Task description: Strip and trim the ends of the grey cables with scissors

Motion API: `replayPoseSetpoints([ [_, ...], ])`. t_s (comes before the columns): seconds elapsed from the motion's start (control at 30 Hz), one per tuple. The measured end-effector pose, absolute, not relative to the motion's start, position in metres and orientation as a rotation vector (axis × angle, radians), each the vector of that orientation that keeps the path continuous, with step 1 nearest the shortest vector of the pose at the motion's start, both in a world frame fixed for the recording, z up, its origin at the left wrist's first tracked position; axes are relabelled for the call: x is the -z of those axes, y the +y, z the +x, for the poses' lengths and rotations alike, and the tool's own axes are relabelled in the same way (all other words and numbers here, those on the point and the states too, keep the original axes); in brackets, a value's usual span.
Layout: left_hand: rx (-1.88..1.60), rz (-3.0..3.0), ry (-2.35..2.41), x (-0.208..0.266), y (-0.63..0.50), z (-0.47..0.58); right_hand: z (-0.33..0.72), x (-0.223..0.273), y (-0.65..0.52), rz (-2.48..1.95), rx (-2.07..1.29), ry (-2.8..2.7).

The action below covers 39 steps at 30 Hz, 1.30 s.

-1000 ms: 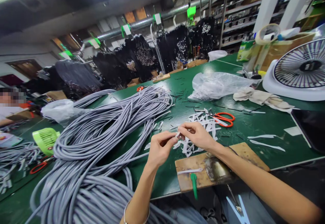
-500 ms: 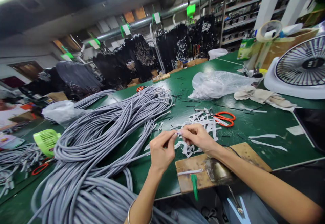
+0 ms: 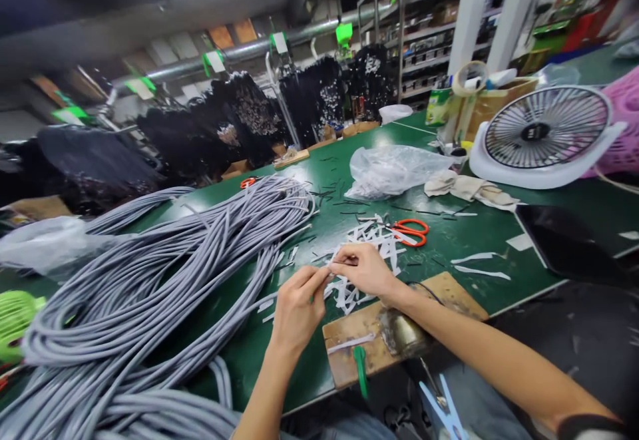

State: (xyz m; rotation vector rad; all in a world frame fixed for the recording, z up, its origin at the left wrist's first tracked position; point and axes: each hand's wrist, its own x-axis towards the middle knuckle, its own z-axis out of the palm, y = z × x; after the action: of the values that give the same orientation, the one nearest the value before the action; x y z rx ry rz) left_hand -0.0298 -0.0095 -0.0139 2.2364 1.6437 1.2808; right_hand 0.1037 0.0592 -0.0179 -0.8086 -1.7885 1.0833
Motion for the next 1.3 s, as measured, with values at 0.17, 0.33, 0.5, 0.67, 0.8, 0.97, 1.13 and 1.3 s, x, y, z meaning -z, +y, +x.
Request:
replayPoseSetpoints([
  [0.17,-1.388,1.983,1.558,0.006,-0.014,-0.032,0.104,0.015,0.063,-0.766,-1.789,-1.543],
  [0.33,-1.589,1.489,1.456,-0.004,-0.015,-0.042,0.102,0.015,0.057,-0.735,-1.75,-1.615],
  [0.5,-1.413,1.501,1.401,-0.005,-0.014,-0.043,0.105,0.01,0.048,-0.602,-1.027,-1.716],
  [0.67,-1.294,1.626,1.457,0.001,-0.015,-0.042,0.109,0.008,0.048,-0.539,-0.805,-1.861],
  [0.8,-1.252,1.925,1.55,0.003,-0.014,-0.042,0.111,0.009,0.053,-0.639,-0.896,-1.849],
  [0.97,-1.108,2.189,1.534,0.002,-0.014,-0.041,0.109,0.012,0.063,-0.775,-1.377,-1.745],
  [1.13,-1.233,2.007,1.539,-0.003,-0.018,-0.046,0.105,0.017,0.066,-0.831,-1.618,-1.629],
  [1.3,-1.254,1.83,1.578,0.001,-0.017,-0.047,0.108,0.015,0.056,-0.699,-0.928,-1.79],
])
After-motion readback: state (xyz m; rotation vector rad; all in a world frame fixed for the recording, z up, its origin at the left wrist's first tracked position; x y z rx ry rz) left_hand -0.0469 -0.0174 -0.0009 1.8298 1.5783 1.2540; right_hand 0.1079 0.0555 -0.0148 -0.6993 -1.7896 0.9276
